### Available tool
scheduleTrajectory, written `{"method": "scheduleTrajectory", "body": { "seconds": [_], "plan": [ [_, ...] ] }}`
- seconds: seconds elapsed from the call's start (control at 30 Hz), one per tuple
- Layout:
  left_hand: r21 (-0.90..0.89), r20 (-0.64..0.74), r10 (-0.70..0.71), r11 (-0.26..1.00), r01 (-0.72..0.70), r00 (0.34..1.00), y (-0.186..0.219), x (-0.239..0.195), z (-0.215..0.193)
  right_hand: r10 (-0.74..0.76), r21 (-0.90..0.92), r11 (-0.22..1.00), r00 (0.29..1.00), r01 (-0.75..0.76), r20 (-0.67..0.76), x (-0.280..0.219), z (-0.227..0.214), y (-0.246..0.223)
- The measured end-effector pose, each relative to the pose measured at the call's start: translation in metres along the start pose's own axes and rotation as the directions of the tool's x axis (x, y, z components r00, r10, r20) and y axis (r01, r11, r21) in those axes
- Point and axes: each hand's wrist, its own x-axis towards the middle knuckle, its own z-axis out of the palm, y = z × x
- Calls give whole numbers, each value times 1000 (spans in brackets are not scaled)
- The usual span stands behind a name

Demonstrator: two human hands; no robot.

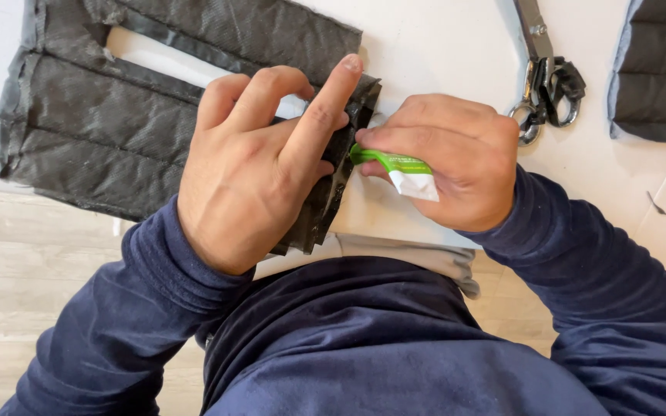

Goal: Applying glue to the edges of a quilted fabric piece and then cutting it into shape using large scissors.

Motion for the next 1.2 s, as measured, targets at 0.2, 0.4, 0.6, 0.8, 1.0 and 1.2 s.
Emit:
{"method": "scheduleTrajectory", "body": {
  "seconds": [0.2,0.4,0.6,0.8,1.0,1.2],
  "plan": [
    [-19,24,-1,1000,2,1000,-2,-3,2,18,-48,999,1000,-18,-15,-2,-4,4],
    [-7,32,-3,1000,3,999,-1,0,-3,17,-47,999,998,-20,-58,2,-6,9],
    [-104,31,-44,994,47,999,9,-1,-12,214,148,974,896,-168,-389,-15,-16,18],
    [-133,-48,-67,989,61,997,10,4,-22,169,183,977,918,-108,-360,-13,-14,24],
    [17,-23,10,1000,-10,1000,2,25,-4,23,0,1000,985,-24,-173,-2,-13,24],
    [15,10,1,1000,-1,1000,-9,21,13,53,-43,997,995,-57,-89,-1,-10,29]
  ]
}}
